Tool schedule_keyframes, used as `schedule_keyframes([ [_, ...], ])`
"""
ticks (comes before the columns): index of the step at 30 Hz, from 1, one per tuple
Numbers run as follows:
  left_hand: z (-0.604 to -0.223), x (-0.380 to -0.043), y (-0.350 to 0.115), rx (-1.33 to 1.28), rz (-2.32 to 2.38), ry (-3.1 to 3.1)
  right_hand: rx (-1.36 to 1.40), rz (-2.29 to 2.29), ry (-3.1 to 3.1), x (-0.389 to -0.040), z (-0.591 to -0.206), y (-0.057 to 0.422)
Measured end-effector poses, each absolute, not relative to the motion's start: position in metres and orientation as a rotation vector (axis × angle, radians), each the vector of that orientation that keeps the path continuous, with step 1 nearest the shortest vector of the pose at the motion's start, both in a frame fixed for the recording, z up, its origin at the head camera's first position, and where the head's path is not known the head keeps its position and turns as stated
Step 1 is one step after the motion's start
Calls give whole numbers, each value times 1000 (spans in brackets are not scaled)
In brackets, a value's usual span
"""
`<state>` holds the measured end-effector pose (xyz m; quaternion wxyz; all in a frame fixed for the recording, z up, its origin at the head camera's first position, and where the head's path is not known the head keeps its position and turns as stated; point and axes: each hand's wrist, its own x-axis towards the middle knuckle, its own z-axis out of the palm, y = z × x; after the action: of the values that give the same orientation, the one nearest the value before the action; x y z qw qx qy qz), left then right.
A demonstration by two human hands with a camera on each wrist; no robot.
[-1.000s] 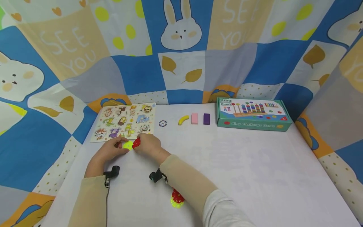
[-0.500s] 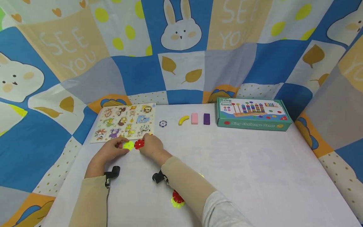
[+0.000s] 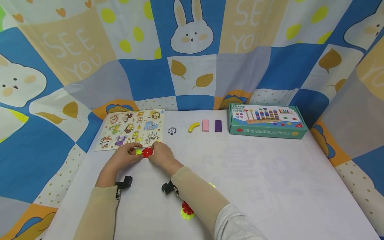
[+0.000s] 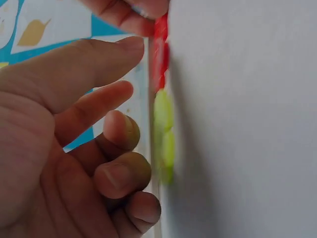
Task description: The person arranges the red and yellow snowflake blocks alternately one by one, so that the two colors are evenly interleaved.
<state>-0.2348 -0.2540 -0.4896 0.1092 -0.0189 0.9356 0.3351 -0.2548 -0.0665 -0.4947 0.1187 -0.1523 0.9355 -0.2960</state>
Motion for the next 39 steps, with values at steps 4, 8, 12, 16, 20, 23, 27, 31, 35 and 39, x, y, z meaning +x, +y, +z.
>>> schedule_keyframes([
  [4,-493,-235,-245,-2,984,2765,-458,-873,2730,-255,-494,-65],
  [8,-498,-237,-241,15,955,2784,-473,-879,2719,-256,-494,-64],
  [12,-501,-238,-240,28,943,2803,-532,-891,2694,-259,-496,-60],
  [16,-501,-239,-241,2,928,2791,-574,-934,2606,-260,-492,-48],
  [20,-501,-238,-241,-34,910,2753,-584,-1017,2515,-253,-479,-28],
  [23,-499,-237,-241,-48,895,2753,-620,-1072,2474,-247,-465,-12],
  [27,-499,-236,-242,-56,882,2761,-675,-1105,2467,-238,-445,7],
  [31,-499,-236,-242,-56,890,2757,-689,-1134,2468,-227,-432,25],
  [35,-499,-237,-243,-36,898,2759,-697,-1144,2454,-216,-425,43],
  [39,-499,-237,-244,-13,913,2744,-709,-1131,2458,-204,-424,62],
])
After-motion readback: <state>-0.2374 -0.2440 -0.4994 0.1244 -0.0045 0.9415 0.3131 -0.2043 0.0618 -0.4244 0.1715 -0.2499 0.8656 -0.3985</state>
